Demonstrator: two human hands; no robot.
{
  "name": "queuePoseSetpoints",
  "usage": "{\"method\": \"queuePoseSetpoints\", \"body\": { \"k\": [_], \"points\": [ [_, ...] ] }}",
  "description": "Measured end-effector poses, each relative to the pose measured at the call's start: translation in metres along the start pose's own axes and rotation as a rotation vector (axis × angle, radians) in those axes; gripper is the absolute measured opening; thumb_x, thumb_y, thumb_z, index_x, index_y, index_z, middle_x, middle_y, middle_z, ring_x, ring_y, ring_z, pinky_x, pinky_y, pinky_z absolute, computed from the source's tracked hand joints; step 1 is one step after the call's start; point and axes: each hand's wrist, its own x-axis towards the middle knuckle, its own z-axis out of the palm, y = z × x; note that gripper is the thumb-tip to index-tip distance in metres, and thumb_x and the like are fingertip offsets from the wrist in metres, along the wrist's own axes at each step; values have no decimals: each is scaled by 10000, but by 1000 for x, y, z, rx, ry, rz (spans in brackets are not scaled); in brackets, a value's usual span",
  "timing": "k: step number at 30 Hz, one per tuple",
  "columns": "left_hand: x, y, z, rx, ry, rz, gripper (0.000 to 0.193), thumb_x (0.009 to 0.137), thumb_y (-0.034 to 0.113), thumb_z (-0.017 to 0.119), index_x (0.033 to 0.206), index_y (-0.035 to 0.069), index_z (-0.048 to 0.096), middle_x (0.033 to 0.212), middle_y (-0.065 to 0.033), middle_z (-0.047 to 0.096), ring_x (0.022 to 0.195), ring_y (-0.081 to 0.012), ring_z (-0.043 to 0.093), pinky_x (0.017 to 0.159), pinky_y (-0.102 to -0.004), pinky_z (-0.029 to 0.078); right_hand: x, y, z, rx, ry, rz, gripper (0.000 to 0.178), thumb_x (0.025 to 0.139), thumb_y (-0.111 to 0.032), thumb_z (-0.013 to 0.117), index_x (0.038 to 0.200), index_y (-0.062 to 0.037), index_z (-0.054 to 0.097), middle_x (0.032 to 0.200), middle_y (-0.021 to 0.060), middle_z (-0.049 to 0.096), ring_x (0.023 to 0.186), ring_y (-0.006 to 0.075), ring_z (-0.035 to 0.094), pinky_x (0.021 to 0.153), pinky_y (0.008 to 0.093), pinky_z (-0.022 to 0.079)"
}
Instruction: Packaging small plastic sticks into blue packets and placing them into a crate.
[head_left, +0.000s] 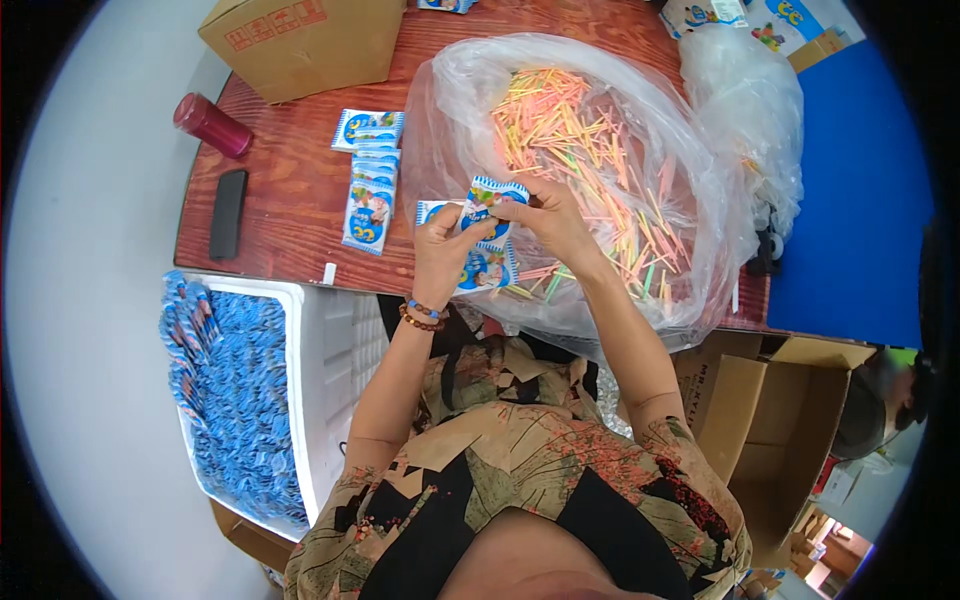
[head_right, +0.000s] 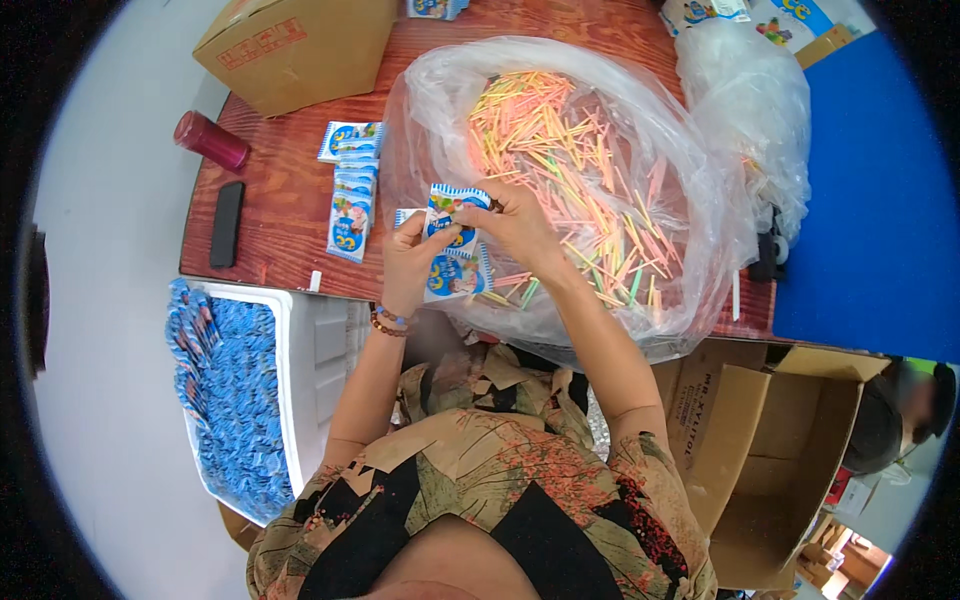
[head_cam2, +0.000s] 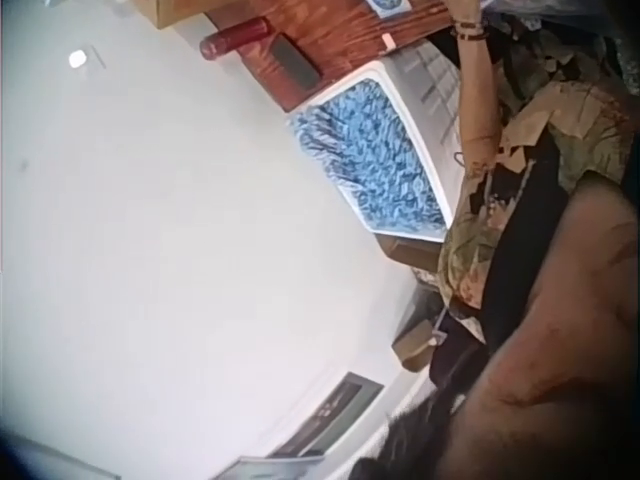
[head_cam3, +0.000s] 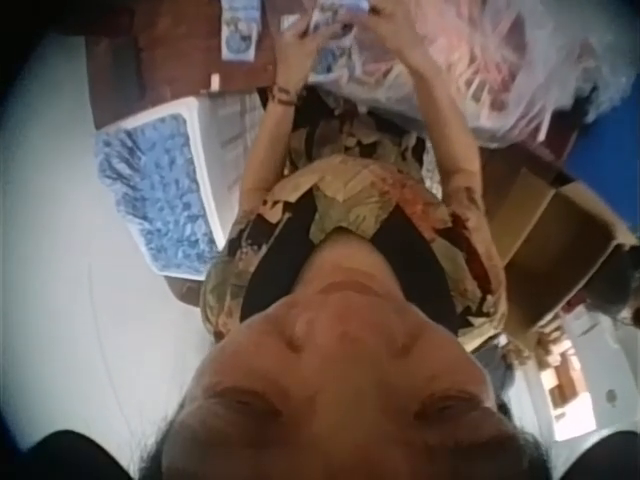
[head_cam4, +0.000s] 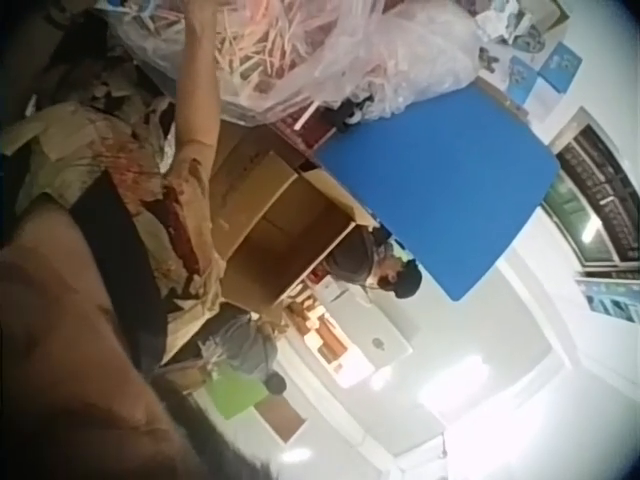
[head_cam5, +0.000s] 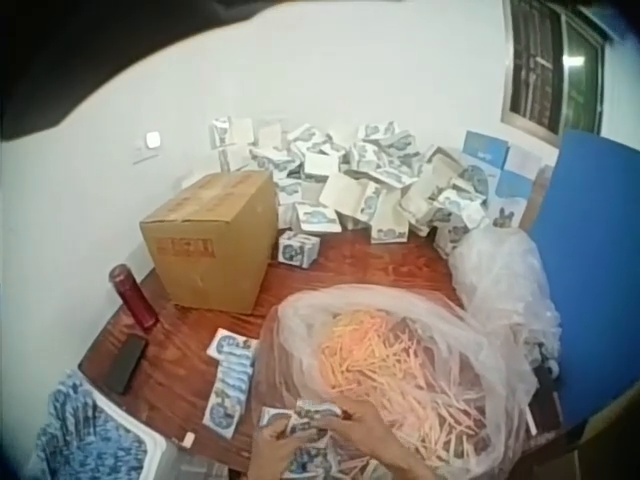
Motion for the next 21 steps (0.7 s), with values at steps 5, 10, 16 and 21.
{"method": "queuePoseSetpoints", "body": {
  "k": [5, 10, 16, 21],
  "points": [
    [-21, 19, -38, -14, 163, -128, 122, 866, 56, 679, 978, 9, 688, 891, 17, 671, 793, -24, 575, 686, -191, 454, 20, 0, 34, 12, -85, 112, 195, 841, -171, 698, 967, -24, 680, 770, 8, 675, 692, 54, 595, 577, 200, 447],
    [-28, 14, -91, 238, 439, 115, 239, 879, 61, 657, 1104, -17, 637, 1001, -30, 642, 839, -54, 577, 720, -203, 467, 65, 23, 98, -197, -123, 128, 206, 806, -208, 670, 893, -21, 676, 737, 99, 668, 702, 168, 637, 623, 307, 484],
    [-39, 7, -108, 1128, 494, 231, 565, 766, 188, 752, 1276, 56, 546, 1219, -154, 511, 1148, -347, 453, 944, -459, 360, 80, 48, 122, -589, 11, -71, 243, 810, -260, 655, 923, -46, 667, 806, 156, 675, 750, 339, 648, 676, 414, 491],
    [-39, 2, -105, 1260, 536, 232, 566, 787, 209, 734, 1296, 69, 531, 1233, -132, 516, 1142, -328, 468, 937, -453, 344, 66, 27, 61, -746, 38, -188, 234, 793, -259, 673, 903, -53, 654, 783, 130, 663, 717, 308, 657, 670, 407, 499]
  ]
}}
